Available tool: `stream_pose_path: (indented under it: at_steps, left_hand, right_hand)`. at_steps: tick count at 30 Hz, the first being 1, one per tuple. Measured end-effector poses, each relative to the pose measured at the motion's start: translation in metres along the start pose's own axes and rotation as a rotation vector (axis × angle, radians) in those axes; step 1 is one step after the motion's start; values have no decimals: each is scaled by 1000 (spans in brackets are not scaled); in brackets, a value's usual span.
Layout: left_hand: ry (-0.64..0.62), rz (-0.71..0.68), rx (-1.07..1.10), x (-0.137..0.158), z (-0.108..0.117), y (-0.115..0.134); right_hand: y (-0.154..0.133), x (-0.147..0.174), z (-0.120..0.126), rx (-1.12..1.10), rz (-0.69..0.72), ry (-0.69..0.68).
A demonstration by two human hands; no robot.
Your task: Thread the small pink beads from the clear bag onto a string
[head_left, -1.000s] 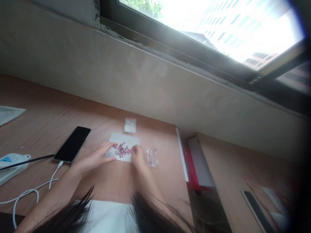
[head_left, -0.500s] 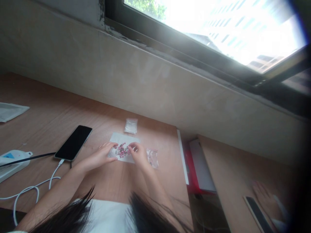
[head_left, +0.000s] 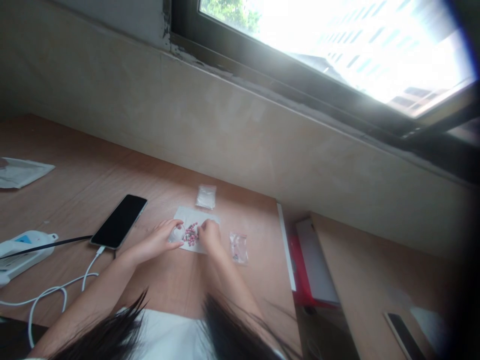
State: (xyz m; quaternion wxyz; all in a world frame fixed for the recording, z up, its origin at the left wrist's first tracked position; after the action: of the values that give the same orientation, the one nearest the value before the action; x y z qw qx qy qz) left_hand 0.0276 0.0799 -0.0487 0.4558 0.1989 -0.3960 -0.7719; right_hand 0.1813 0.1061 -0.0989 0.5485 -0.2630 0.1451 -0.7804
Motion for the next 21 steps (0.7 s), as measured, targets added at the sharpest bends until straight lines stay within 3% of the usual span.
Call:
stream_pose_path:
  at_steps: [7,12,14,18,21]
  left_hand:
    - [3,-17,-15,-3,-7,-10]
    - [19,-26,-41,-8,-11,-13]
    - [27,-30,-52,-9,-13,-15]
    - [31,-43,-48,-10,-15,-16]
    - [19,-31,-46,-9,-16,-17]
  right_hand:
    - [1,4,5,69,-56,-23]
    - [-34,24,15,-267,112,-151]
    - [-39,27,19,-311,161,-142]
    - [-16,18,21,-112,130,17]
    - [-3,13,6,1,124,-6]
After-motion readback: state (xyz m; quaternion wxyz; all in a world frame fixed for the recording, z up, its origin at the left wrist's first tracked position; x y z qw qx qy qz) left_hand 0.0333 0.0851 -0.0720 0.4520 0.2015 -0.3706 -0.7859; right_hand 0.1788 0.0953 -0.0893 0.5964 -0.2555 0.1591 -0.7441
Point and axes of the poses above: each hand's wrist, its own x-axis away from the middle knuckle, its own z-axis out of the back of the hand, y = z × x, the point moved 10 cm from there along -x, towards the middle knuckle, and after that the axes turned 8 degrees about -z, right-handed, at the moved point
